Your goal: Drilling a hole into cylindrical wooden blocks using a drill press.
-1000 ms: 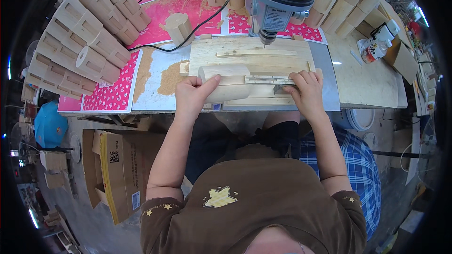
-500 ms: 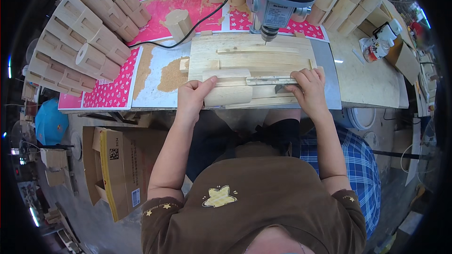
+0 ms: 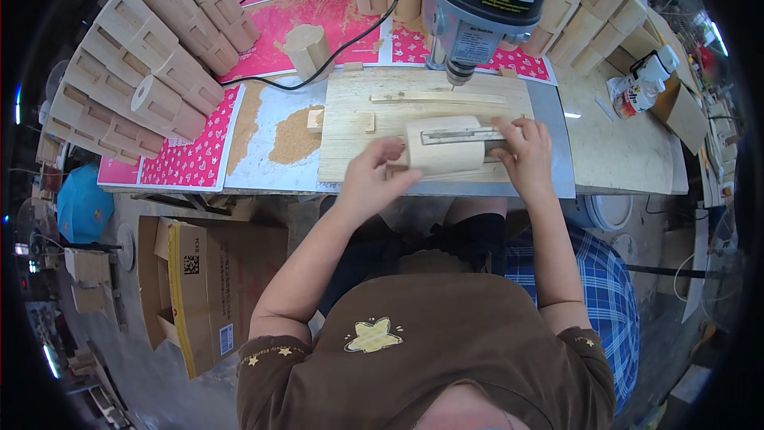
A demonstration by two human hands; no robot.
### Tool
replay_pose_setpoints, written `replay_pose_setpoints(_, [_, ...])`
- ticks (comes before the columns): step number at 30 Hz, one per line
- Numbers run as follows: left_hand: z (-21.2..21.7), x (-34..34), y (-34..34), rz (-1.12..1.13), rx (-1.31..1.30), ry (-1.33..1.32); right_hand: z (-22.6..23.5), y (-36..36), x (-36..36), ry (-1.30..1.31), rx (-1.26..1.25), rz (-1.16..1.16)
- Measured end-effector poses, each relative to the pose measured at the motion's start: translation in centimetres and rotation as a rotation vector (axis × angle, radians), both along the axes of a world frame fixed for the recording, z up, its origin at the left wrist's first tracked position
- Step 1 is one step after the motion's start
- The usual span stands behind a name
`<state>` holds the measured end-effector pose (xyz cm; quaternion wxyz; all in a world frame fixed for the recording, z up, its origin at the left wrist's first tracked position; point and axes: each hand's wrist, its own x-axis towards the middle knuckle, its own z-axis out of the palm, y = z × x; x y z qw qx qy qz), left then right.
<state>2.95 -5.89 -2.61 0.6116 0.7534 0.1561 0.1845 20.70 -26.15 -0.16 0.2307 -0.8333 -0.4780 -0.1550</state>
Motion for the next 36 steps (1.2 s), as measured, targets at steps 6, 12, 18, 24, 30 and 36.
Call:
replay_pose_setpoints(6, [-3.6, 3.0, 0.0, 0.094, 0.725, -0.022, -1.3, 3.2, 3.6, 0.016, 0.056, -0.127])
replay_pose_setpoints(12, [-5.5, 5.1, 2.4, 0.296, 0.866, -0.028, -1.5, 5.0, 3.1, 0.021, 0.088, -0.156])
replay_pose_setpoints(18, [-5.7, 5.2, 3.4, 0.238, 0.745, -0.035, 5.1, 4.1, 5.9, 0.061, 0.604, 0.095])
replay_pose_setpoints(24, [-5.5, 5.5, 3.0, 0.216, 0.742, -0.020, 15.9, 7.9, 10.2, 0.276, 0.691, 0.063])
replay_pose_setpoints(30, [-5.2, 5.2, 2.9, 0.286, 0.816, -0.054, 15.7, 5.8, 4.0, 0.060, 0.585, -0.056])
replay_pose_setpoints(36, [-4.8, 5.1, 3.1, 0.291, 0.808, -0.012, 7.7, 3.1, -0.9, -0.115, 0.485, -0.072])
